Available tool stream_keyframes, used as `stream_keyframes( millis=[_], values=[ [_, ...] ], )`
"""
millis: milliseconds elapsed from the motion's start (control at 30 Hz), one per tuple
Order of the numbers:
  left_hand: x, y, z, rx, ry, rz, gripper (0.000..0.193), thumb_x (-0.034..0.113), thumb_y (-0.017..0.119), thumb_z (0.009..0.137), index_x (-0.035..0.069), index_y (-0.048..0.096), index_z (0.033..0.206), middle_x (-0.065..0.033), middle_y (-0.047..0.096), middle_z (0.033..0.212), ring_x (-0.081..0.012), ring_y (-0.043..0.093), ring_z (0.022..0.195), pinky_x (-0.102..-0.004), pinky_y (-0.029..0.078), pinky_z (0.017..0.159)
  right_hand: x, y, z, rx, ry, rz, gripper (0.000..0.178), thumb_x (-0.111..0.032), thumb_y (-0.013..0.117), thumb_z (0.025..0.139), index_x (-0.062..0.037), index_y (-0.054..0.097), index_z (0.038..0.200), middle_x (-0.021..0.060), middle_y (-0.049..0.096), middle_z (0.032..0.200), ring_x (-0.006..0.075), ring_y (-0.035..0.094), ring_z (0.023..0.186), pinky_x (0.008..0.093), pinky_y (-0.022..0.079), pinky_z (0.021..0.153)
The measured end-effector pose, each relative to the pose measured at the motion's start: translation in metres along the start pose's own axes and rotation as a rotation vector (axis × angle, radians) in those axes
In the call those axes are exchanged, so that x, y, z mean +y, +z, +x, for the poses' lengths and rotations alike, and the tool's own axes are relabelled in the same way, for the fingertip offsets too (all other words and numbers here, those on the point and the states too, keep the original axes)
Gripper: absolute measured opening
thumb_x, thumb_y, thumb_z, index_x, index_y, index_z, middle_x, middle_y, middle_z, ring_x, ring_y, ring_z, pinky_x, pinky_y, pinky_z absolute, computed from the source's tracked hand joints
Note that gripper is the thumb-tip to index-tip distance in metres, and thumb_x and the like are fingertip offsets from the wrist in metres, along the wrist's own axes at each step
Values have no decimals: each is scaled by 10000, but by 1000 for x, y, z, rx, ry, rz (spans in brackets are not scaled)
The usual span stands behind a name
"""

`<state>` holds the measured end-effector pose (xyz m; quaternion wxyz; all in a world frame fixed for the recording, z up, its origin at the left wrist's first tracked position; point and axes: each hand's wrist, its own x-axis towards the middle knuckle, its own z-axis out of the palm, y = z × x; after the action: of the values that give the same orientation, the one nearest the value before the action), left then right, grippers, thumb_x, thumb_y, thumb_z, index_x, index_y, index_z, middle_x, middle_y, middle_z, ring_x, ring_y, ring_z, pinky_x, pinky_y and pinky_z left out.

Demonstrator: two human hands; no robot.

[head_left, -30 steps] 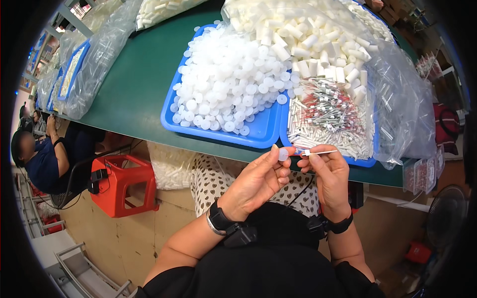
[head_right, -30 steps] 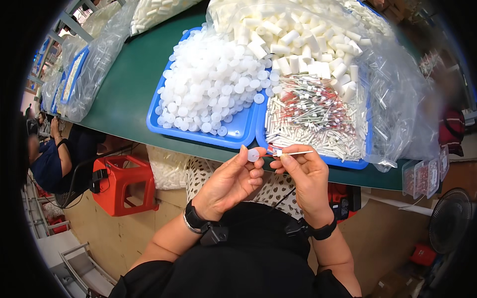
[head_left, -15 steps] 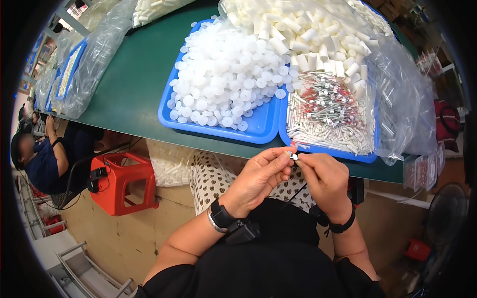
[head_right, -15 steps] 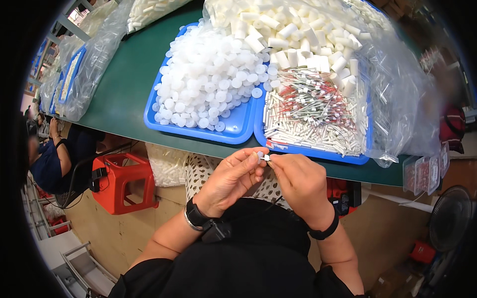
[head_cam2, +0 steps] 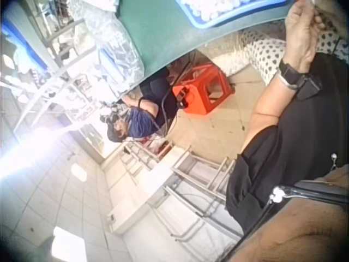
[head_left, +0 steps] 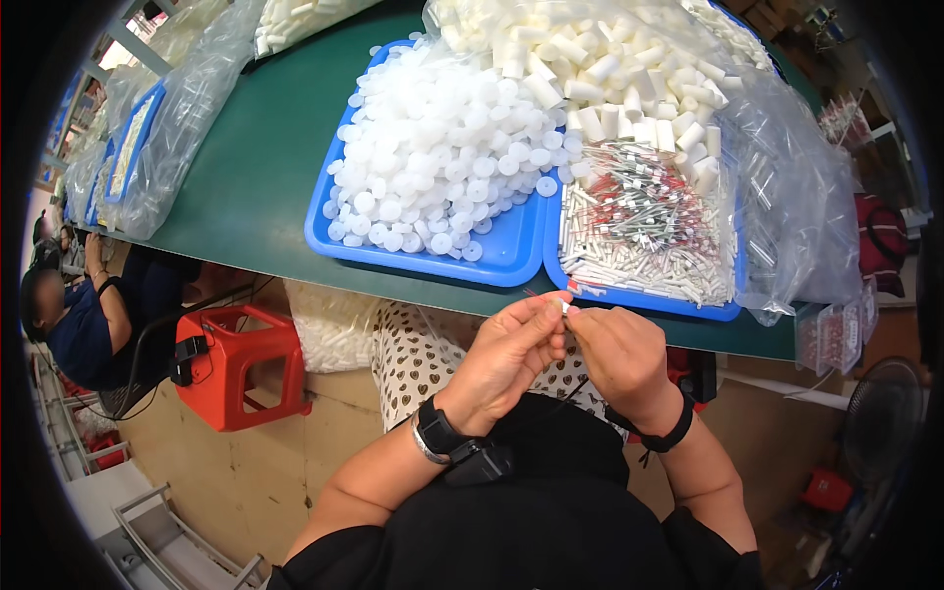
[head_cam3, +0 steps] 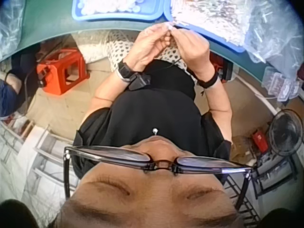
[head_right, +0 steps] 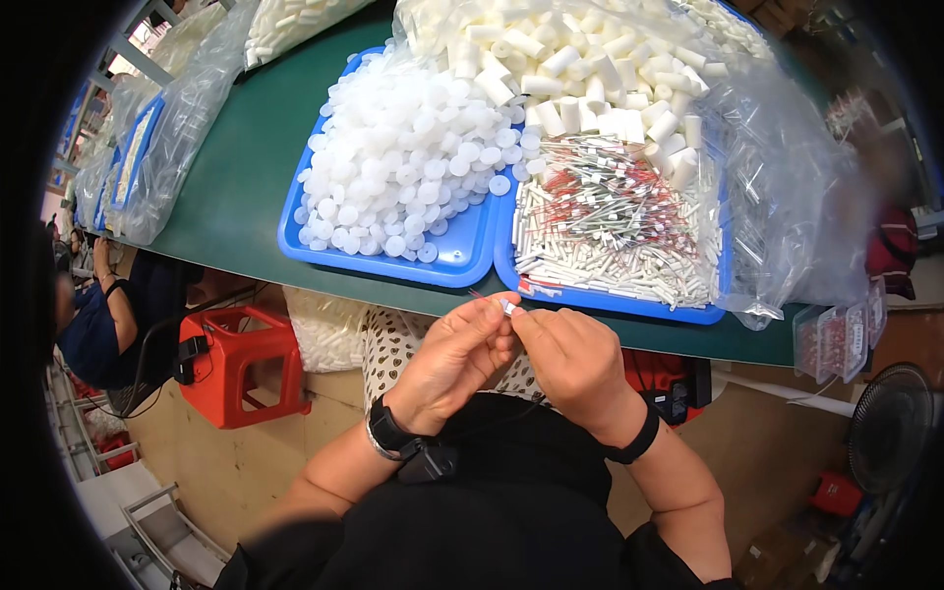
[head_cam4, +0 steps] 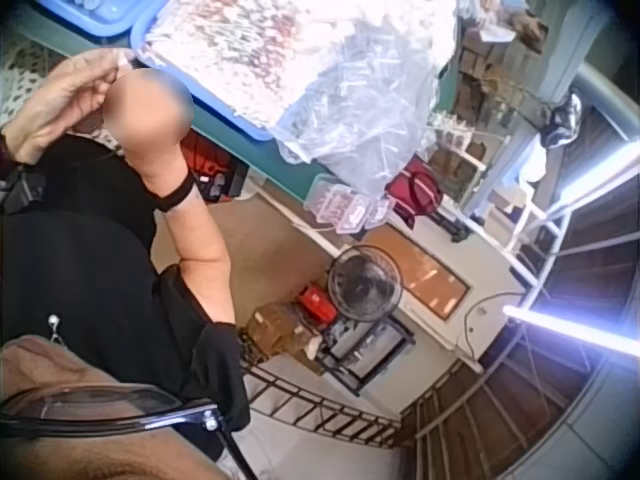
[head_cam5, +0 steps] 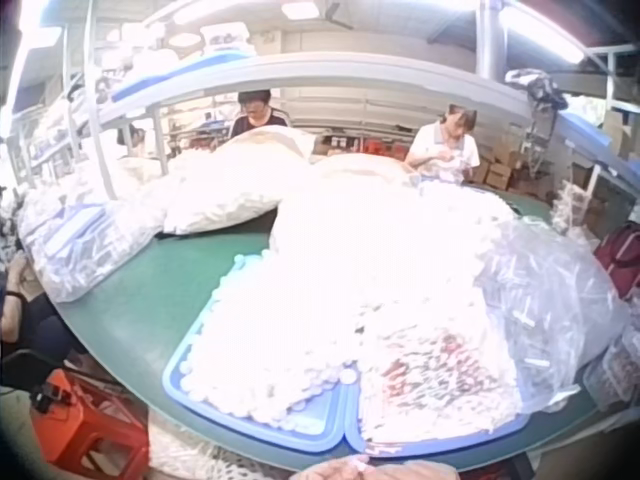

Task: The person repeatedly picks small white plastic caps and metal pins from blue trays on a green table. They insert the pins into the caps by hand and place the assembled units into a clear plastic bag. The process is repetitive and performed one unit at a time.

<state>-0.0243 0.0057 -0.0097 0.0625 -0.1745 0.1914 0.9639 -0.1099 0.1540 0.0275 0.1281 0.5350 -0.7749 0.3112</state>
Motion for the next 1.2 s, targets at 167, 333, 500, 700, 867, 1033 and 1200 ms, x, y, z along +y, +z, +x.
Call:
stream_keyframes(
  millis=[167,333,500,700,867,1033,1200],
  values=[
    [14,1,-7,56,102,82,339,223,607,989,-20,582,1224,-3,591,840,-78,560,736,-226,495,674,19,-32,23,-45,110,-49,120,-54,706,814,-11,691,925,80,677,850,252,604,706,374,470,631],
    [11,7,-9,90,118,151,374,229,584,1001,-10,543,1286,-37,617,912,-103,598,809,-246,517,757,40,-32,33,-287,-11,-461,40,-53,613,710,-57,611,750,64,573,830,241,553,788,347,453,694],
    [14,12,-10,88,123,171,387,222,541,1021,-13,504,1326,-131,652,1108,-176,657,993,-303,541,897,46,-28,39,-401,-55,-498,46,-65,601,697,-72,562,719,67,537,765,235,556,771,347,454,673],
    [22,15,-13,87,171,143,392,172,505,1030,-34,461,1361,-169,636,1164,-225,648,1075,-331,533,946,44,-35,36,-196,96,-108,94,7,655,753,-27,593,815,101,611,763,231,629,679,354,493,597],
    [27,20,-12,82,253,116,422,175,505,1027,-40,425,1381,-167,624,1183,-228,644,1083,-332,538,944,21,-41,26,-166,294,260,135,30,673,797,-3,606,909,86,634,756,177,639,584,283,489,526],
    [26,22,-10,68,245,118,427,180,507,1027,-41,420,1382,-161,622,1183,-222,645,1078,-328,538,942,19,-38,23,-120,251,268,138,34,679,794,-4,604,904,87,639,760,182,637,585,283,494,529],
    [25,20,-9,84,249,97,424,182,509,1026,-40,424,1377,-156,627,1174,-218,646,1072,-326,539,941,19,-38,22,-106,226,243,140,33,687,789,-10,609,897,93,644,766,196,633,578,297,489,526]
  ],
)
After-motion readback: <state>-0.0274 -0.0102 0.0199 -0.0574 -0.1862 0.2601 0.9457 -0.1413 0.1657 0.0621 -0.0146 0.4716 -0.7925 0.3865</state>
